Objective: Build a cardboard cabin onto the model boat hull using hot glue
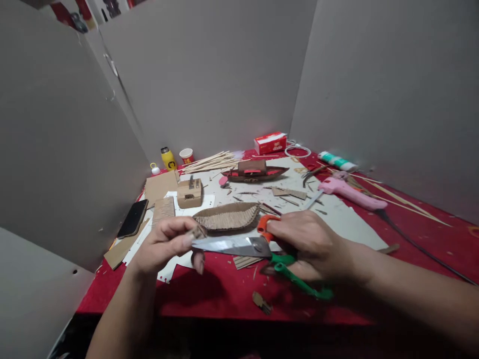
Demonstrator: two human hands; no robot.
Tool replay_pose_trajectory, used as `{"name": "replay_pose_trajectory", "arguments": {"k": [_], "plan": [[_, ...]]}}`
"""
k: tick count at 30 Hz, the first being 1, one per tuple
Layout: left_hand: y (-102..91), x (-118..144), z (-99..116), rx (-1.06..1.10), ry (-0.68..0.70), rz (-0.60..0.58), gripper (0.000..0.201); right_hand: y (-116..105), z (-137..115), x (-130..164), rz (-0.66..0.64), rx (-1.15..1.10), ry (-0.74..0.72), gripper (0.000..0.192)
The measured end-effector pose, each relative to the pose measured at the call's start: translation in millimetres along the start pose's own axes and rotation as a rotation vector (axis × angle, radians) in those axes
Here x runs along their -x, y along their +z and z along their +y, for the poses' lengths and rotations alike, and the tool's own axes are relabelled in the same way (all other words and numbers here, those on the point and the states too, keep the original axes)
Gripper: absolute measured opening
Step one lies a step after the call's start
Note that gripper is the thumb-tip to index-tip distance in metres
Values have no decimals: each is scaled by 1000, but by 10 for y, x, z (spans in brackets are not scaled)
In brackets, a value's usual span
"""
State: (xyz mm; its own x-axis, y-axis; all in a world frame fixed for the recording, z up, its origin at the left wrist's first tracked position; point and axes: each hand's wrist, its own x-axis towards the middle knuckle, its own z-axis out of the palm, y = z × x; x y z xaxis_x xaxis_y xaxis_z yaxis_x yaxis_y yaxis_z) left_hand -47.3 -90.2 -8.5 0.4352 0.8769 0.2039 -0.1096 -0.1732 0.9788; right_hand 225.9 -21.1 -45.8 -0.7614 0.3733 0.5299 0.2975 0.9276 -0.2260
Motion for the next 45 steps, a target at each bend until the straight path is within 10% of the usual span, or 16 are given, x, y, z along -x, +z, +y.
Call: {"name": "replay_pose_trajectory", "arguments": {"k": [7, 12, 19, 45], "plan": [[-58, -129, -23, 218, 216, 521, 21, 70, 100, 102, 110, -48, 208, 61], [-128, -163, -49, 303, 265, 676, 27, 130, 150, 115, 141, -45, 211, 57], [-128, -217, -65, 334, 236, 668, 37, 117, 41, 11, 263, -64, 55, 35], [-42, -221, -128, 368, 161, 545, 32, 228, 71, -12, -179, 150, 297, 27]]}}
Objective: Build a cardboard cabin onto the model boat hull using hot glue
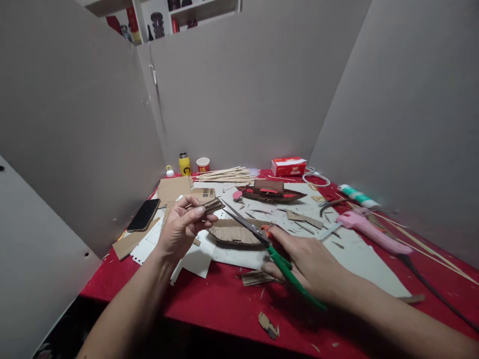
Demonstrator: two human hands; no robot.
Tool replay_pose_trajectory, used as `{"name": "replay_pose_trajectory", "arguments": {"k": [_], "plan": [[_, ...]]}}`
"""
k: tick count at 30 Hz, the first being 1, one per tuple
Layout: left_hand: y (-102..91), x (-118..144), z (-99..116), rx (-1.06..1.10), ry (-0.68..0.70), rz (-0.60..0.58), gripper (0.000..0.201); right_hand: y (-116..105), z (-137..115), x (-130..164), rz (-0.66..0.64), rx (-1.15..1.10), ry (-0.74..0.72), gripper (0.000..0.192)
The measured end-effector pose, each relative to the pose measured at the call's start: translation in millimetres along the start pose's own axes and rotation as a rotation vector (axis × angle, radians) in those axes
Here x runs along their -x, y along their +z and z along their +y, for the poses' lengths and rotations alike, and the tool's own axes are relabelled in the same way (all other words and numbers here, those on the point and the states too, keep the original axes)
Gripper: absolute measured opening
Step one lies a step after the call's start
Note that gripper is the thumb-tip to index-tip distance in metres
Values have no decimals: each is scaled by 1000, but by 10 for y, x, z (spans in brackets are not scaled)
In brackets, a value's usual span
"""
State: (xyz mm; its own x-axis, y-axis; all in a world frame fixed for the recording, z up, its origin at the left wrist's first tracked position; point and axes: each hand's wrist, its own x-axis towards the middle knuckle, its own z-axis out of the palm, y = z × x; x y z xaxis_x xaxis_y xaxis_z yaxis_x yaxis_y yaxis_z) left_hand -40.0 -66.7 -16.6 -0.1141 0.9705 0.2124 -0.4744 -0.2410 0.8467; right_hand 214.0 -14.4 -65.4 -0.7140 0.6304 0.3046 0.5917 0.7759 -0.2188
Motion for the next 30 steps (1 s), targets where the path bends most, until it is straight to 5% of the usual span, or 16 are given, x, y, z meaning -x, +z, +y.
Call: {"name": "replay_pose_trajectory", "arguments": {"k": [30], "plan": [[45, 68, -163, -59, 12, -191, 11, 44, -39, 37, -23, -155, -21, 41]]}}
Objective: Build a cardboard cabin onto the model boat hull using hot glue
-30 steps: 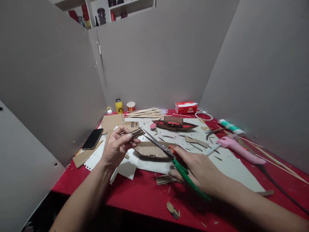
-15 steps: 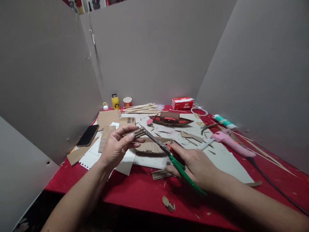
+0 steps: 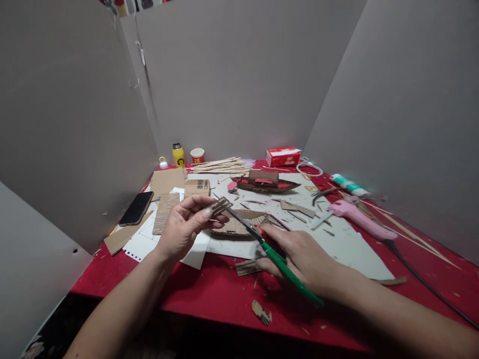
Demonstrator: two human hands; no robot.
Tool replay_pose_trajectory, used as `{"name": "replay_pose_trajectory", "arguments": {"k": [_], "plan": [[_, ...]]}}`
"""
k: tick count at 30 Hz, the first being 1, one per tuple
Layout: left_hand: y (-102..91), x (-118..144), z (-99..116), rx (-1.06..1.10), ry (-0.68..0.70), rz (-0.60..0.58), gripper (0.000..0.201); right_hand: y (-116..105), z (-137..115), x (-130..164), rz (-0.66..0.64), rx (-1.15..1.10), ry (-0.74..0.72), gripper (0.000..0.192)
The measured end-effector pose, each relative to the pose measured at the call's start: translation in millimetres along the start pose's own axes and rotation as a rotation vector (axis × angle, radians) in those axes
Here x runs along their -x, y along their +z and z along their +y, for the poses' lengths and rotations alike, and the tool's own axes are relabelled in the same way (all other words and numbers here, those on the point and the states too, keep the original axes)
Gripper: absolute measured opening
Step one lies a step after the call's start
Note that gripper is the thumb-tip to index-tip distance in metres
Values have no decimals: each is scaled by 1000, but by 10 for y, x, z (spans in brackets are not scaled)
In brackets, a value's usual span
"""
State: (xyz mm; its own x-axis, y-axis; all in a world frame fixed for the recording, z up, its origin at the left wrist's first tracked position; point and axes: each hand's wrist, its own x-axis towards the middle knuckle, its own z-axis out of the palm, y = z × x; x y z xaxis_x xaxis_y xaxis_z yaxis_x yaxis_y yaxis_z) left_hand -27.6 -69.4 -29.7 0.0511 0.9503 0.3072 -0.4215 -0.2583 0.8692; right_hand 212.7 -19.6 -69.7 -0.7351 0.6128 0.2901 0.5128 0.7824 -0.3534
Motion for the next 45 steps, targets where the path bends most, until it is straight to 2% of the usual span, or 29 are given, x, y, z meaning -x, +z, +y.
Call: {"name": "replay_pose_trajectory", "arguments": {"k": [8, 15, 20, 23, 26, 29, 32, 38, 42, 44, 45], "plan": [[11, 9, 18, -29, -12, 10, 12, -34, -31, -4, -28, -55, -5, 34], [11, 19, 43, -50, -18, -5, 11, 63, 36, 36, 57, -38, -30, 35], [15, 22, 107, -61, -16, -31, 13, 17, -8, 11, 76, -40, -64, 34], [30, 135, 159, -88, 15, -38, 13, -21, -78, 32, 105, -35, -129, 34], [69, 414, 196, -112, 26, 38, 11, -39, -182, 118, 98, -23, -208, 35], [129, 854, 183, -165, 25, 143, 8, -23, -337, 266, 37, -21, -272, 36], [177, 1379, 116, -208, 6, 265, 9, 45, -524, 440, -81, -51, -339, 39], [136, 2337, -37, -279, -155, 371, 17, 346, -778, 722, -365, -83, -469, 37], [64, 2695, -95, -319, -320, 368, 18, 495, -840, 784, -468, -126, -511, 40], [39, 2766, -118, -320, -378, 358, 21, 481, -851, 773, -425, -153, -542, 40], [35, 2775, -127, -315, -391, 391, 22, 450, -845, 762, -379, -155, -565, 41]]}}
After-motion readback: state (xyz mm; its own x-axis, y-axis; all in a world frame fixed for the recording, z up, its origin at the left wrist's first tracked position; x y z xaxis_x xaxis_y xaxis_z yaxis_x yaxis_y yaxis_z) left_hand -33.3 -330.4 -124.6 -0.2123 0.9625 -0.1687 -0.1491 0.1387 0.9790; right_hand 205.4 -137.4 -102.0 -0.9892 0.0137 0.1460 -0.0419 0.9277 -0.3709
